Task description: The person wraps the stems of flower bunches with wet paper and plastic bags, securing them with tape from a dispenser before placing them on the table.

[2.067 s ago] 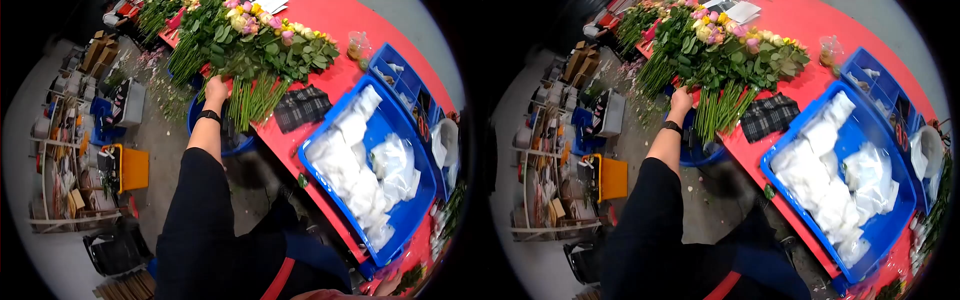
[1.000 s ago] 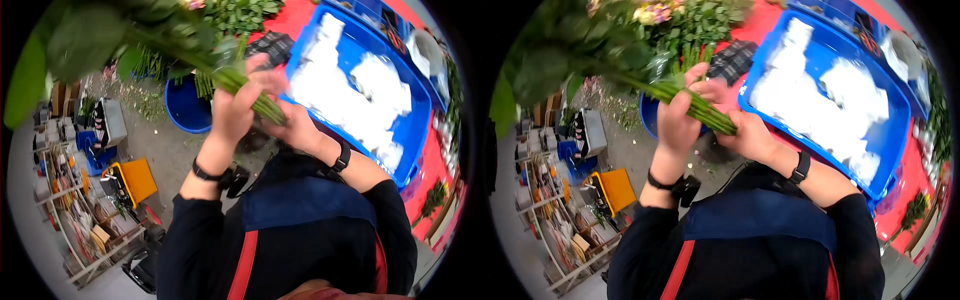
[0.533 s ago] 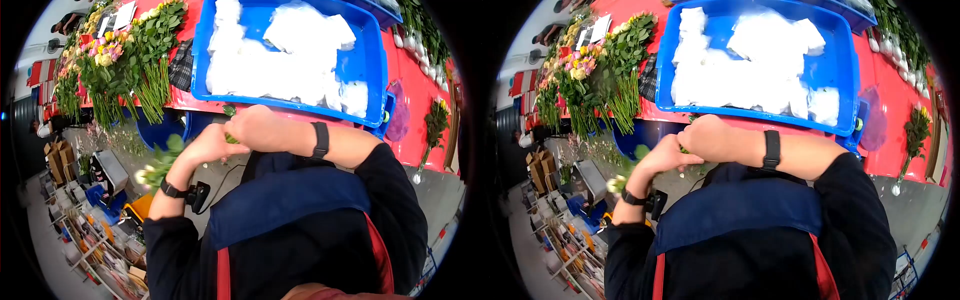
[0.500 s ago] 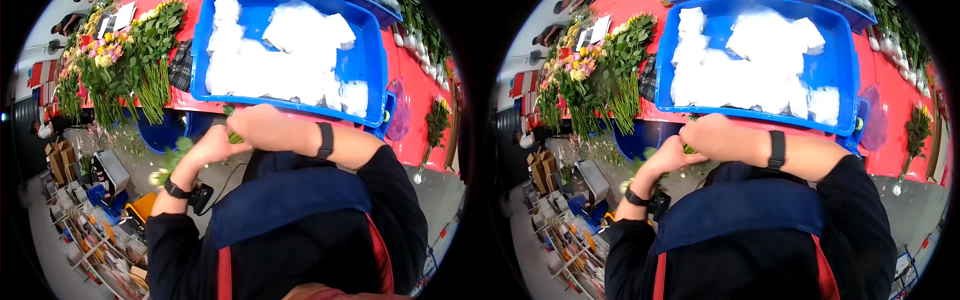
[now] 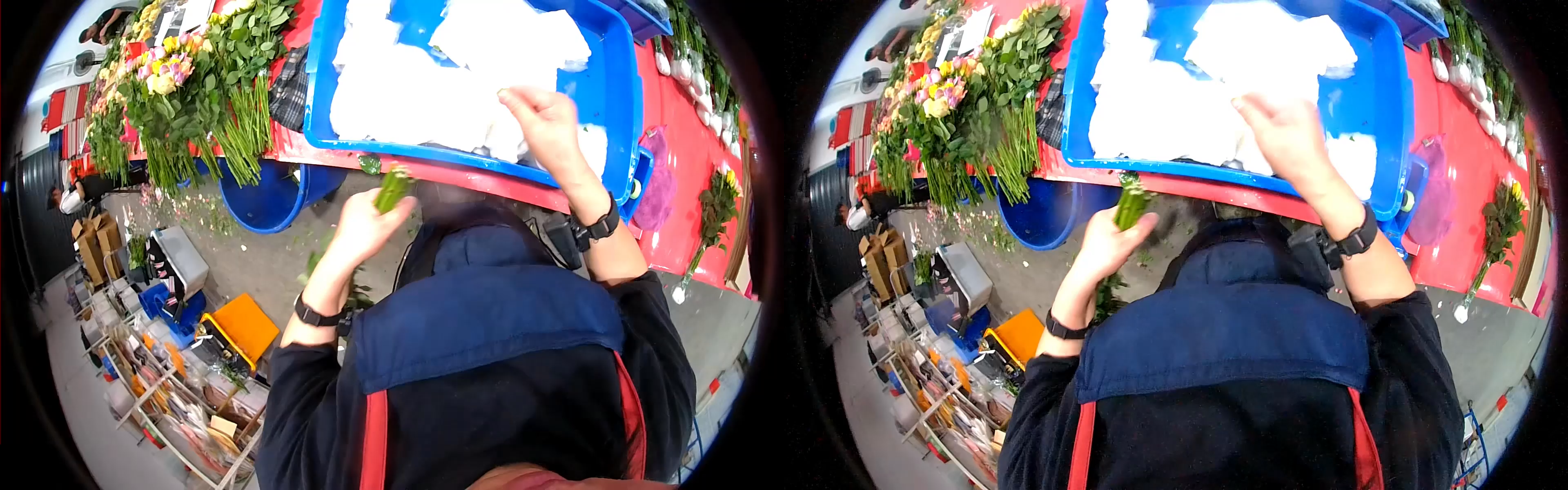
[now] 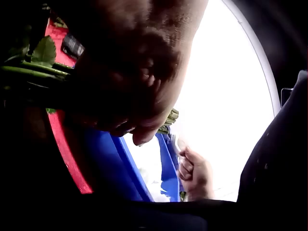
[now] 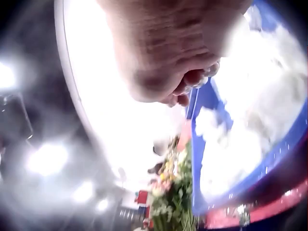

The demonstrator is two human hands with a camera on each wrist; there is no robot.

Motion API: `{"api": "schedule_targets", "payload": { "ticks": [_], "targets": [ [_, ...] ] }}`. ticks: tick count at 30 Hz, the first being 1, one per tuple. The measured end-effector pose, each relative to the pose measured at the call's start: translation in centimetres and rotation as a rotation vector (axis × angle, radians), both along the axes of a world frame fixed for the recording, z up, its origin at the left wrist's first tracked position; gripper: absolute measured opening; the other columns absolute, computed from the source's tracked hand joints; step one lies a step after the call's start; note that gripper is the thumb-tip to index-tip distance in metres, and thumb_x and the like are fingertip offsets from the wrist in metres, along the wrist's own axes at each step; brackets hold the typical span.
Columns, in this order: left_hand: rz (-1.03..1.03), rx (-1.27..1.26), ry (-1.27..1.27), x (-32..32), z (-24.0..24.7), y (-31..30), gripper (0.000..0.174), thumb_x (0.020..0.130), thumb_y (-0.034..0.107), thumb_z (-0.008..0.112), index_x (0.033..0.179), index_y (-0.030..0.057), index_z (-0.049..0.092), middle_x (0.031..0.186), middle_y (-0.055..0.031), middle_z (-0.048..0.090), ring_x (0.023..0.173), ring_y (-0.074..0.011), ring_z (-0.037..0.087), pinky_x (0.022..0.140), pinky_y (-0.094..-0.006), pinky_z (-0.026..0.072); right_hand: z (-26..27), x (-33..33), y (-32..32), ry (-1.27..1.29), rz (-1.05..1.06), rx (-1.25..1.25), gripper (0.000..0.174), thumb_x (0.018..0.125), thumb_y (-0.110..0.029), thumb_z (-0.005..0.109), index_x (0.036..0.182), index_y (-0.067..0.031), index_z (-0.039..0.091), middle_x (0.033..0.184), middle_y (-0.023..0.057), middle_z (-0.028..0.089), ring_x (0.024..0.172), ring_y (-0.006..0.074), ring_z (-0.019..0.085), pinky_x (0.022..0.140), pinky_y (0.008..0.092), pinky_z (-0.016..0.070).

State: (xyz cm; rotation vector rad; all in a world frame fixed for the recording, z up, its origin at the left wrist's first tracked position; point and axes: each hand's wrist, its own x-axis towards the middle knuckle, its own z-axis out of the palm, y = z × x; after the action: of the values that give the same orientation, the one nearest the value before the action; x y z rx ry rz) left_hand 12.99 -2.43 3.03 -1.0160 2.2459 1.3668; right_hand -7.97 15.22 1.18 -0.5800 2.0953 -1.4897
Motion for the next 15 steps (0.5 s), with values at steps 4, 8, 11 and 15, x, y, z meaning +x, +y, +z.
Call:
{"api": "schedule_targets", "payload": {
  "ticks": [4,8,11,15],
  "targets": [
    [0.168,-0.126,0.018,1.4,1.8,-2.0,0.027,0.085,0.025,0.071,0.076,0.0009,0.06,0.06,0.0037,0.052,0.057,-0.0044,0.043,0.051,-0.0255,0.0393,1.6,4.1,-0.4,0.345,0.774,0.151,0.033,0.085,-0.022,0.065,0.109,0.0001,0.062,0.103,0.0159,0.066,0.095,0.0321,0.063,0.083,0.0388,0.0503],
    [0.193,-0.049,0.055,0.8,2.1,-3.0,0.027,0.086,0.021,0.07,0.072,0.0019,0.058,0.059,0.0062,0.048,0.057,-0.0027,0.04,0.049,-0.0238,0.0362,-1.4,2.7,-0.4,0.338,0.305,0.125,0.019,0.084,-0.021,0.065,0.09,-0.0037,0.067,0.087,0.0168,0.066,0.083,0.0358,0.063,0.074,0.0395,0.0507],
    [0.104,-0.002,0.036,-0.5,1.8,-2.5,0.028,0.085,0.024,0.07,0.073,0.0014,0.059,0.059,0.005,0.048,0.057,-0.0043,0.041,0.05,-0.0256,0.0377,-3.2,-1.1,0.6,0.536,0.232,0.523,0.017,0.079,-0.017,0.067,0.084,-0.0021,0.064,0.079,0.0167,0.064,0.077,0.034,0.063,0.068,0.0413,0.0498],
    [0.003,0.107,0.113,-3.3,0.7,-1.3,0.025,0.085,0.024,0.069,0.077,0.0012,0.061,0.059,0.0028,0.051,0.058,-0.0056,0.045,0.053,-0.0276,0.0403,-4.5,-2.2,1.3,0.427,0.117,0.487,0.019,0.076,-0.015,0.069,0.085,-0.0006,0.061,0.08,0.0154,0.063,0.075,0.0281,0.063,0.067,0.0372,0.0495]
  ]
}}
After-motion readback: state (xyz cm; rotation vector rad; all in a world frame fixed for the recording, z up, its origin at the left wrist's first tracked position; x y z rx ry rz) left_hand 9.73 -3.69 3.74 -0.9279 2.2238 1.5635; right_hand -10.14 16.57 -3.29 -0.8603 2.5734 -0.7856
